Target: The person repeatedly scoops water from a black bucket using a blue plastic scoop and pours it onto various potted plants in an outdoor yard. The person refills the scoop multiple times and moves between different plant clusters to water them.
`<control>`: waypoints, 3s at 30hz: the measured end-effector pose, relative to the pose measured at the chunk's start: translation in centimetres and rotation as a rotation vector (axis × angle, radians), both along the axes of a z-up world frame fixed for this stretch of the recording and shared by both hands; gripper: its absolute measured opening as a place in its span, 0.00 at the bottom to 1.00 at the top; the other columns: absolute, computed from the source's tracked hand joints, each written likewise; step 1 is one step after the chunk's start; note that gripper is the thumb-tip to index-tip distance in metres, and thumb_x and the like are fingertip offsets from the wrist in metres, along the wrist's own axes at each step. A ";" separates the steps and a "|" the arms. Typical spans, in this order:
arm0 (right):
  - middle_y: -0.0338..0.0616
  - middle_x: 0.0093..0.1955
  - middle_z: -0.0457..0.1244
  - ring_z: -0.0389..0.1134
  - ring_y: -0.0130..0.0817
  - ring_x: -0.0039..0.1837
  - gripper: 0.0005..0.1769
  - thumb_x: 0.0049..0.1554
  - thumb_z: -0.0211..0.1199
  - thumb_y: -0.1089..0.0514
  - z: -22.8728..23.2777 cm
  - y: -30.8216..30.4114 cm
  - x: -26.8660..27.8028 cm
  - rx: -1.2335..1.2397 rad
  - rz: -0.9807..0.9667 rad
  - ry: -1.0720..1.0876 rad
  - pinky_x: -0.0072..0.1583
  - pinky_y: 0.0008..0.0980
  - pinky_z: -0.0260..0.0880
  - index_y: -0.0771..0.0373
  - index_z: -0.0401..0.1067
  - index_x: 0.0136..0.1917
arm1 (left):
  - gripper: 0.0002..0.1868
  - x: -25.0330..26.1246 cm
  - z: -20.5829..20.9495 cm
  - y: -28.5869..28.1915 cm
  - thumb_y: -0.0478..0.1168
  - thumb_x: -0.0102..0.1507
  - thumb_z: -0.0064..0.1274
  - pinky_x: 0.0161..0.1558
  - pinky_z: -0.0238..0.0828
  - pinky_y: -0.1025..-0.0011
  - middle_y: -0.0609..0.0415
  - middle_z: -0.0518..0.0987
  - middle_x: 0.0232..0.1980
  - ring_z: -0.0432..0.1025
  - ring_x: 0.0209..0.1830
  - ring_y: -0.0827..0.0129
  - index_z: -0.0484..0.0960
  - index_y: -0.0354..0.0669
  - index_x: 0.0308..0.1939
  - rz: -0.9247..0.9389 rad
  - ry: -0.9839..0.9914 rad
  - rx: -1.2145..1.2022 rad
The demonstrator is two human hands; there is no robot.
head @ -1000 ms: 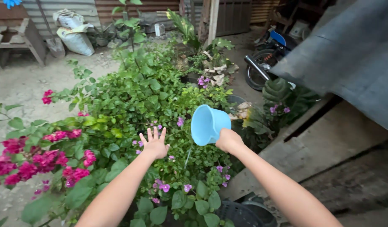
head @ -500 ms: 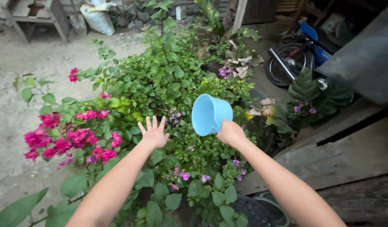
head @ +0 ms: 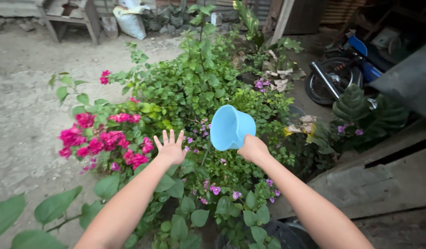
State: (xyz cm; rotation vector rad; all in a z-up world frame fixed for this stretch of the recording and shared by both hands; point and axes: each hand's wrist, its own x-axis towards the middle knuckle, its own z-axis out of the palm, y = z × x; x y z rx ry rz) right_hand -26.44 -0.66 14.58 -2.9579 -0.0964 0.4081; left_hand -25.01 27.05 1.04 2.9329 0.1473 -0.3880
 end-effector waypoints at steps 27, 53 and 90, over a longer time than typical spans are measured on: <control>0.52 0.29 0.67 0.66 0.34 0.24 0.28 0.51 0.63 0.65 -4.4 5.5 -4.2 0.608 0.218 0.242 0.25 0.32 0.69 0.81 0.66 0.62 | 0.44 -19.6 0.9 3.4 0.58 0.69 0.42 0.71 0.08 0.28 0.40 0.38 0.85 0.24 0.84 0.40 0.37 0.58 0.84 0.443 -0.167 0.025; 0.49 0.25 0.64 0.61 0.31 0.20 0.08 0.49 0.63 0.66 -4.2 33.2 -28.3 0.763 0.690 0.482 0.22 0.30 0.63 0.73 0.69 0.41 | 0.45 -51.8 -0.4 20.1 0.57 0.69 0.42 0.69 0.08 0.24 0.39 0.39 0.85 0.25 0.84 0.38 0.39 0.56 0.84 0.922 -0.191 0.058; 0.45 0.29 0.62 0.56 0.29 0.23 0.14 0.57 0.66 0.55 -6.7 54.7 -49.5 1.010 0.518 0.752 0.26 0.28 0.49 0.59 0.62 0.40 | 0.44 -72.4 -1.5 42.2 0.61 0.66 0.38 0.71 0.17 0.25 0.45 0.35 0.85 0.23 0.84 0.38 0.38 0.62 0.82 1.178 -0.282 0.179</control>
